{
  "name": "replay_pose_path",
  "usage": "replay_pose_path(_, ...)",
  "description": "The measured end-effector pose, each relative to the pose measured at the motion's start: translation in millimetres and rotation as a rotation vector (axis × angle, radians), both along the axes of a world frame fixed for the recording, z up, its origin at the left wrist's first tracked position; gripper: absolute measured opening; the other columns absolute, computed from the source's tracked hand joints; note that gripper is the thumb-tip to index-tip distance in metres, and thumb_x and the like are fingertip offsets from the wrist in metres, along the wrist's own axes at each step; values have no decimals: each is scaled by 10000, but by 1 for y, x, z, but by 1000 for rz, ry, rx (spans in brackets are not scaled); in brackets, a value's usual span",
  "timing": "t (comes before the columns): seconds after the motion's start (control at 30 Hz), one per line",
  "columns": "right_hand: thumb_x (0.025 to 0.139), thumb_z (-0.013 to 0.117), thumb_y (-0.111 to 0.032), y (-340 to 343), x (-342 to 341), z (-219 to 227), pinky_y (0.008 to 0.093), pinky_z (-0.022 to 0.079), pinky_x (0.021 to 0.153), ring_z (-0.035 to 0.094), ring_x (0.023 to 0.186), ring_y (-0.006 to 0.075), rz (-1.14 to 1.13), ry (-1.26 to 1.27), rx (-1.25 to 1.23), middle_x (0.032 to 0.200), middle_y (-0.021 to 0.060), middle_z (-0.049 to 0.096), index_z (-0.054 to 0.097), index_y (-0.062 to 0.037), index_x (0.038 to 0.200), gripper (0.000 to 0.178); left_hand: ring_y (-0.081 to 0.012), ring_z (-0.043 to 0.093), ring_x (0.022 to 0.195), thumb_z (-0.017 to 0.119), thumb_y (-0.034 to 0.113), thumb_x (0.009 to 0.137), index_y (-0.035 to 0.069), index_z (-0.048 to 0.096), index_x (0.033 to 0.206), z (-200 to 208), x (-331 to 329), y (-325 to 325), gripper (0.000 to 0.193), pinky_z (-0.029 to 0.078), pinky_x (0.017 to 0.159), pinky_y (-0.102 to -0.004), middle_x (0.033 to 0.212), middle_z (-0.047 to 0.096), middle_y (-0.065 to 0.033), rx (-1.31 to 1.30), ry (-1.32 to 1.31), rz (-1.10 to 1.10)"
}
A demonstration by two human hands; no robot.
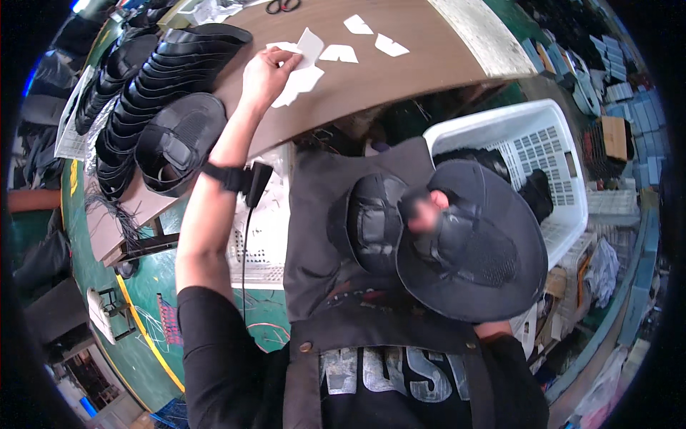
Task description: The person is applying white adhesive labels or reinforcement pieces into black shoe sole components.
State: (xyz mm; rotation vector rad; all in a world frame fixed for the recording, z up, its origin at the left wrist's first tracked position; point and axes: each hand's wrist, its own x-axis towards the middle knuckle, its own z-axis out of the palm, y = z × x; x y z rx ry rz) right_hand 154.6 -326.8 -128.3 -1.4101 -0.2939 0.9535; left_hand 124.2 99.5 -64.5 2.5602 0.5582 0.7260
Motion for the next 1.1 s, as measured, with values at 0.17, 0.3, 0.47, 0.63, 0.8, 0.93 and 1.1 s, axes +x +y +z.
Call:
replay_pose_path(0.17, 927, 575, -119, -13, -4, 17, 283, 522, 691, 631, 739, 150, -28, -39, -4, 877, 88, 645, 518, 7, 965, 144, -21, 501, 684, 655, 94, 839, 35, 622, 935, 30, -72, -169, 117, 424, 626, -203, 732, 572, 51, -1028, 204, -501)
replay_pose_path(0.3, 925, 577, -114, -10, -12, 28, 279, 519, 687, 629, 733, 146, 34, -72, -4, 873, 85, 645, 524, 6, 954, 135, -38, 487, 633, 644, 118, 846, 18, 594, 822, 8, -104, -224, 114, 413, 577, -242, 650, 538, 31, -1116, 295, -489)
replay_pose_path(0.47, 922, 580, -109, -4, -28, 38, 274, 516, 681, 626, 725, 140, 154, -153, -68, 868, 83, 645, 531, 4, 940, 125, -135, 547, 595, 690, 197, 824, 6, 579, 778, 0, -118, -237, 226, 441, 571, -314, 625, 552, -80, -836, 315, -373)
replay_pose_path(0.63, 916, 576, -82, 4, -40, 43, 262, 510, 695, 622, 727, 132, 330, -260, -195, 850, 71, 638, 530, -9, 927, 86, -187, 620, 693, 750, 231, 784, 2, 644, 873, -13, -125, -234, 268, 480, 649, -340, 713, 628, -122, -914, 256, -405)
replay_pose_path(0.8, 916, 565, -67, 3, -48, 37, 231, 482, 637, 602, 677, 98, 393, -290, -244, 772, 41, 623, 540, -33, 885, 52, -54, 505, 647, 708, 173, 839, -17, 596, 822, -22, -132, -243, 222, 441, 583, -278, 660, 591, -25, -938, 331, -445)
replay_pose_path(0.93, 925, 552, -81, -2, -53, 36, 223, 473, 638, 600, 675, 99, 333, -202, -152, 760, 45, 626, 524, -43, 851, 87, -125, 587, 631, 726, 208, 807, -16, 613, 789, -28, -132, -242, 251, 468, 585, -318, 669, 617, -78, -972, 420, -316)
replay_pose_path(1.1, 925, 547, -81, -4, -52, 27, 223, 471, 638, 601, 670, 103, 355, -223, -133, 756, 51, 623, 524, -38, 847, 92, -128, 594, 535, 743, 231, 777, -1, 610, 749, -35, -132, -248, 269, 466, 508, -326, 628, 604, -108, -1157, 465, -239)
